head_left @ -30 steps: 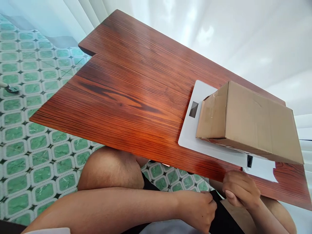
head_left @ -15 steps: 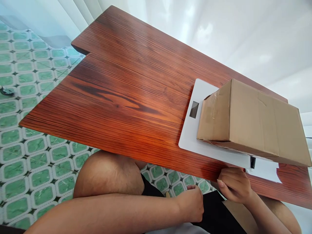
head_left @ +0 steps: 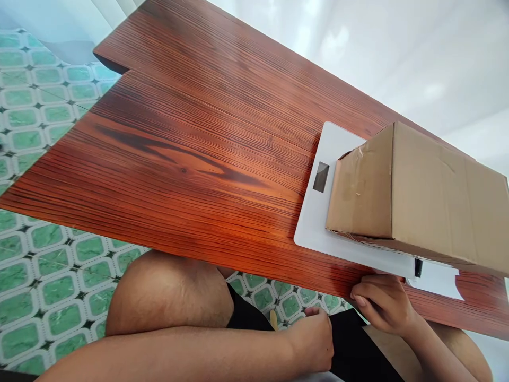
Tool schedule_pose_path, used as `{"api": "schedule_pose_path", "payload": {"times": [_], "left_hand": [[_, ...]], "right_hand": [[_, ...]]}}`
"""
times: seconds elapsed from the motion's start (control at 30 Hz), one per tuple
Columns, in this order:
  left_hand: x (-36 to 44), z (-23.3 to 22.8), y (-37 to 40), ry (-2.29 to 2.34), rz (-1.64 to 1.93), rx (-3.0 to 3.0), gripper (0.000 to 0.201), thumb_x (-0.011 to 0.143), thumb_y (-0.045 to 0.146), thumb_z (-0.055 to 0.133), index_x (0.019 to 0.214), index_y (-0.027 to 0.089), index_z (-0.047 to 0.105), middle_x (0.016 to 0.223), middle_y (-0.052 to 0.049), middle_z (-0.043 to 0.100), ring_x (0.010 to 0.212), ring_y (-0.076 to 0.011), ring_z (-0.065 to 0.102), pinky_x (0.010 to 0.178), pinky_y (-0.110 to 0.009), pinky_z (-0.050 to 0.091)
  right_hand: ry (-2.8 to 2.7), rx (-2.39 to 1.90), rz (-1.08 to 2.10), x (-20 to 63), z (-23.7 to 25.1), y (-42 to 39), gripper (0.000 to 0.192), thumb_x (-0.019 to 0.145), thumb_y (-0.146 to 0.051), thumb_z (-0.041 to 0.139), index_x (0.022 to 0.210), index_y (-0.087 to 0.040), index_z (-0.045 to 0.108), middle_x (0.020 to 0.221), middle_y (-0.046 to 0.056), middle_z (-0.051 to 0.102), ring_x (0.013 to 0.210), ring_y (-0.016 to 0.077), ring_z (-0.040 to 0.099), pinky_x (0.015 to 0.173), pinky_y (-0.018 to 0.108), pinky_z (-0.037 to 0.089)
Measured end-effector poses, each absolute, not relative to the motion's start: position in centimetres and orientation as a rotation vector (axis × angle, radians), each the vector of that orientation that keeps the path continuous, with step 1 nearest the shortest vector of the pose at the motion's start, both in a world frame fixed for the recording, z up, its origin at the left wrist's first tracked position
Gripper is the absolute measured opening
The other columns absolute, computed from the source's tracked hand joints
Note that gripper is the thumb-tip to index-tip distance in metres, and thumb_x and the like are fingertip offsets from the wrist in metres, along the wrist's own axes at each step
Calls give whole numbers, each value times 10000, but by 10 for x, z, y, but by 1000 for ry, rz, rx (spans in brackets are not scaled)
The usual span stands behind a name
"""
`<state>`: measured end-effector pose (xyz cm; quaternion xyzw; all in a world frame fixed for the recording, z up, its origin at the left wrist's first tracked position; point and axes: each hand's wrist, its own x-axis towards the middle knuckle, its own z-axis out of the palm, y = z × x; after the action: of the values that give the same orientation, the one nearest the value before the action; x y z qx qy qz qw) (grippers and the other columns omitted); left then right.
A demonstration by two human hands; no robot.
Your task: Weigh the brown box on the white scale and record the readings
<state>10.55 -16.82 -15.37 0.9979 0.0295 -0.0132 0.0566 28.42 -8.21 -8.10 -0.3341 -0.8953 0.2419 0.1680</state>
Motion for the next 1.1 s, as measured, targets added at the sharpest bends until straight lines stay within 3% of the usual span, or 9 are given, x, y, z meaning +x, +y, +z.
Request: {"api": "schedule_pose_path", "payload": {"times": [0.2, 0.4, 0.8, 1.1], "left_hand": [[109, -165, -179, 174, 53, 3009, 266, 868, 368, 650, 632, 257, 704, 557, -23, 573, 585, -229, 590, 531, -371, 439], [113, -172, -185, 244, 168, 3024, 374, 764, 373, 693, 448, 212, 573, 464, -32, 510, 513, -240, 560, 499, -372, 418], [112, -172, -180, 149, 63, 3072, 507, 797, 411, 711, 449, 182, 422, 465, -27, 520, 517, -224, 580, 489, -359, 443], [106, -175, -177, 173, 95, 3028, 452, 801, 395, 732, 469, 194, 500, 476, -17, 520, 527, -216, 581, 493, -348, 418]], "right_hand": [[-2460, -822, 732, 282, -77, -81, 190, 1000, -130, 399, 1040, -163, 582, 631, -6, 606, 503, 122, 479, 499, 262, 375], [-2481, -890, 821, 285, -85, -84, 164, 998, -134, 414, 943, -195, 555, 623, -15, 570, 513, 119, 443, 503, 265, 329], [-2529, -932, 762, 276, -85, -83, 314, 1047, -213, 352, 764, -211, 488, 572, -35, 482, 524, 116, 383, 524, 277, 279], [-2596, -943, 628, 276, -86, -86, 233, 970, -120, 453, 762, -197, 525, 595, -24, 511, 549, 126, 392, 545, 289, 294]]}}
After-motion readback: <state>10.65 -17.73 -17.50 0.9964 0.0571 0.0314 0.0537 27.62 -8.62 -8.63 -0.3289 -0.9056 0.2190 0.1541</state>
